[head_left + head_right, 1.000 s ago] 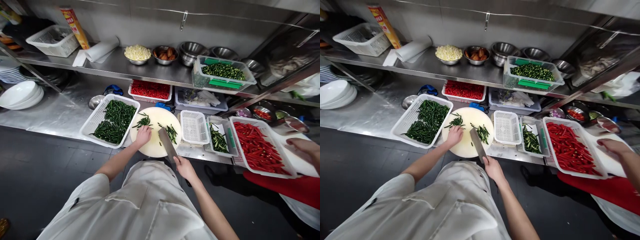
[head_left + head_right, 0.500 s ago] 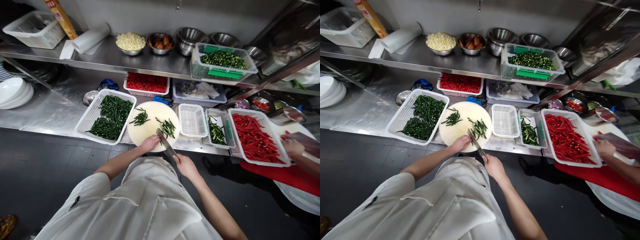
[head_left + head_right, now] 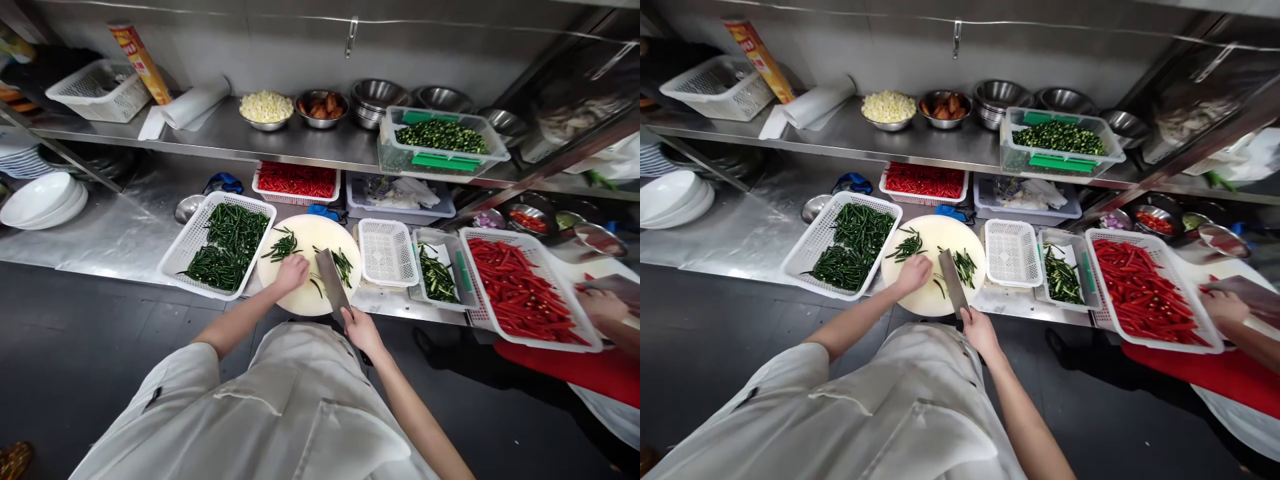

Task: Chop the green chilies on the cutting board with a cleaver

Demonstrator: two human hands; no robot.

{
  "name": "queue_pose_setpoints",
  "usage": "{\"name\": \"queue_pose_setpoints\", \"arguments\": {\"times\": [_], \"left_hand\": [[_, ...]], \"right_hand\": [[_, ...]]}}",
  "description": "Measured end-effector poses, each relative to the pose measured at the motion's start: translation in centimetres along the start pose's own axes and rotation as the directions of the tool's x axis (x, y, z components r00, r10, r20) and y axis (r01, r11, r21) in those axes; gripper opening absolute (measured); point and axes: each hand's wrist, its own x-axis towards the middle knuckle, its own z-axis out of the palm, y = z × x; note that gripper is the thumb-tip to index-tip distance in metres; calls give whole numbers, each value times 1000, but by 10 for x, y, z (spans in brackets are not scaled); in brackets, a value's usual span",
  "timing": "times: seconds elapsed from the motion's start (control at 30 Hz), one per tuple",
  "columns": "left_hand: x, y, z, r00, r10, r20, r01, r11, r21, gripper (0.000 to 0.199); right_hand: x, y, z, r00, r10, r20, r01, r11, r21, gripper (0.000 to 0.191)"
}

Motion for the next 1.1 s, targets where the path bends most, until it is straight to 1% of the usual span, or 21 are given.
{"name": "queue_pose_setpoints", "arguments": {"times": [0.03, 0.07, 0.1, 0.13, 0.2, 0.23, 0.3, 0.33, 0.4, 0.5, 0.57, 0.67, 0.77, 0.93, 1.03, 1.1], "left_hand": [[7, -10, -6, 994, -93, -64, 96, 994, 47, 23], [12, -20, -12, 982, -156, -107, 165, 983, 83, 23], [16, -28, -16, 976, -181, -122, 195, 974, 112, 23], [16, -33, -19, 978, -175, -112, 189, 973, 135, 22], [10, -38, -19, 993, -109, -51, 116, 981, 157, 21], [4, -36, -17, 997, -69, -16, 71, 986, 149, 22], [-11, -26, -7, 999, 7, 52, -11, 996, 89, 25], [-18, -18, -1, 996, 42, 79, -45, 998, 41, 26], [-30, 1, 11, 986, 116, 123, -109, 992, -62, 27], [-38, 26, 24, 959, 225, 170, -200, 968, -151, 25], [-38, 34, 28, 951, 250, 180, -225, 963, -148, 24], [-37, 34, 30, 968, 202, 148, -185, 976, -117, 22], [-39, 31, 32, 981, 149, 126, -135, 984, -116, 23], [-42, 31, 32, 962, 222, 159, -208, 973, -98, 25], [-43, 32, 29, 970, 201, 140, -194, 979, -63, 24], [-42, 32, 26, 965, 214, 148, -208, 976, -60, 24]], "right_hand": [[-7, 4, -3, 999, -26, 32, 26, 1000, -8, 45], [-13, 8, -5, 996, -47, 74, 48, 999, -14, 44], [-18, 12, -7, 991, -60, 118, 63, 998, -19, 44], [-21, 15, -9, 986, -60, 154, 63, 998, -19, 44], [-22, 21, -12, 983, -15, 183, 18, 1000, -14, 44], [-21, 22, -13, 985, 21, 173, -18, 1000, -17, 44], [-17, 21, -16, 988, 90, 125, -85, 995, -50, 45], [-15, 18, -17, 990, 107, 93, -99, 992, -82, 44], [-13, 11, -20, 994, 102, 46, -94, 982, -162, 42], [-17, -2, -24, 995, 83, 61, -64, 961, -267, 38], [-22, -7, -29, 992, 94, 87, -62, 945, -323, 38], [-27, -8, -39, 991, 88, 105, -44, 929, -368, 38], [-29, -4, -46, 990, 53, 134, -4, 939, -345, 37], [-33, -2, -50, 985, 61, 158, -10, 951, -309, 39], [-37, -2, -50, 981, 78, 180, -24, 959, -282, 40], [-39, -3, -49, 978, 79, 193, -25, 963, -268, 40]]}}
